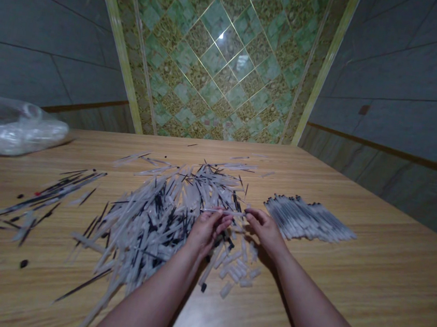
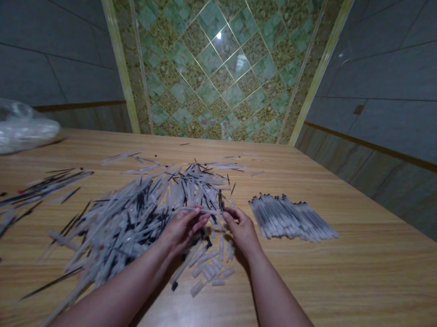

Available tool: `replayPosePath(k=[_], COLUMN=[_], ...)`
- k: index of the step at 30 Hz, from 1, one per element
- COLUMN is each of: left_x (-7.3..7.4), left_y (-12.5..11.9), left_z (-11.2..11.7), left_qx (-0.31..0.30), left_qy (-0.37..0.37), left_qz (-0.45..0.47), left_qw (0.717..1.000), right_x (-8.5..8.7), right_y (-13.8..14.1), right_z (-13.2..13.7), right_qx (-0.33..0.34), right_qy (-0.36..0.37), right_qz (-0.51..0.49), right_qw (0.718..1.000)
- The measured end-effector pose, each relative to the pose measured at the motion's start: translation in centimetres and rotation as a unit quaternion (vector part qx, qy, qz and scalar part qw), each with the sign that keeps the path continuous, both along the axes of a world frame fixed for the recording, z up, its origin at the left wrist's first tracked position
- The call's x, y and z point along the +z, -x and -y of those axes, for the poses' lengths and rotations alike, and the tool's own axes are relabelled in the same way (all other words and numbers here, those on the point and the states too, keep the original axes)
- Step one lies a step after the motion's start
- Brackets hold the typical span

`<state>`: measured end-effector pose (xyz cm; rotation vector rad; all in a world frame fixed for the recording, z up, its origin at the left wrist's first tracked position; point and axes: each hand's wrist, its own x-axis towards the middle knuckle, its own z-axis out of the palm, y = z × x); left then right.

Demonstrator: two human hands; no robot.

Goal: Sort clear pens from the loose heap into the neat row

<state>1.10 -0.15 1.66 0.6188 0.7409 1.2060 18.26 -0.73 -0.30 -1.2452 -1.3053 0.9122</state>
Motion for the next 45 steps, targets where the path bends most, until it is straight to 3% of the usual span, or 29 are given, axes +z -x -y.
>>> replayPosePath(k=[9, 14, 18, 23, 29, 34, 39, 45], left_x=[0.0, 0.1, 0.2, 0.1, 0.0, 0.4, 1.0, 0.4], left_y=[-0.1, -0.1, -0.1, 0.0, -0.2, 0.5, 1.9, 1.8], left_z=[0.1, 0.2, 0.2, 0.1, 0.2, -0.2, -1.1, -0.9], left_qx=[0.0, -0.01, -0.006, -0.003, -0.017, 0.018, 0.097, 0.052], left_qy=[0.006, 0.002, 0.004, 0.003, -0.004, -0.06, -0.092, -0.134], left_qz=[-0.004, -0.01, -0.005, 0.001, -0.003, -0.075, -0.179, -0.271], left_qw=[1.0, 1.0, 1.0, 1.0, 1.0, 0.995, 0.975, 0.952], right_x=[0.0, 0.2, 0.3, 0.4, 0.4, 0.4, -0.1, -0.9], right_y=[-0.2, -0.2, -0.2, -0.2, -0.3, -0.4, 0.7, 2.9], right_z=[0.1, 0.2, 0.3, 0.4, 0.5, 0.5, 0.6, 0.5], right_qx=[0.004, -0.026, 0.012, 0.003, 0.021, 0.01, 0.014, -0.026], right_qy=[-0.004, -0.01, 0.002, -0.018, -0.032, -0.039, -0.056, -0.04], right_qz=[0.018, 0.064, 0.022, 0.088, 0.084, 0.137, 0.32, 0.451], right_qw=[1.0, 0.998, 1.0, 0.996, 0.996, 0.99, 0.946, 0.891])
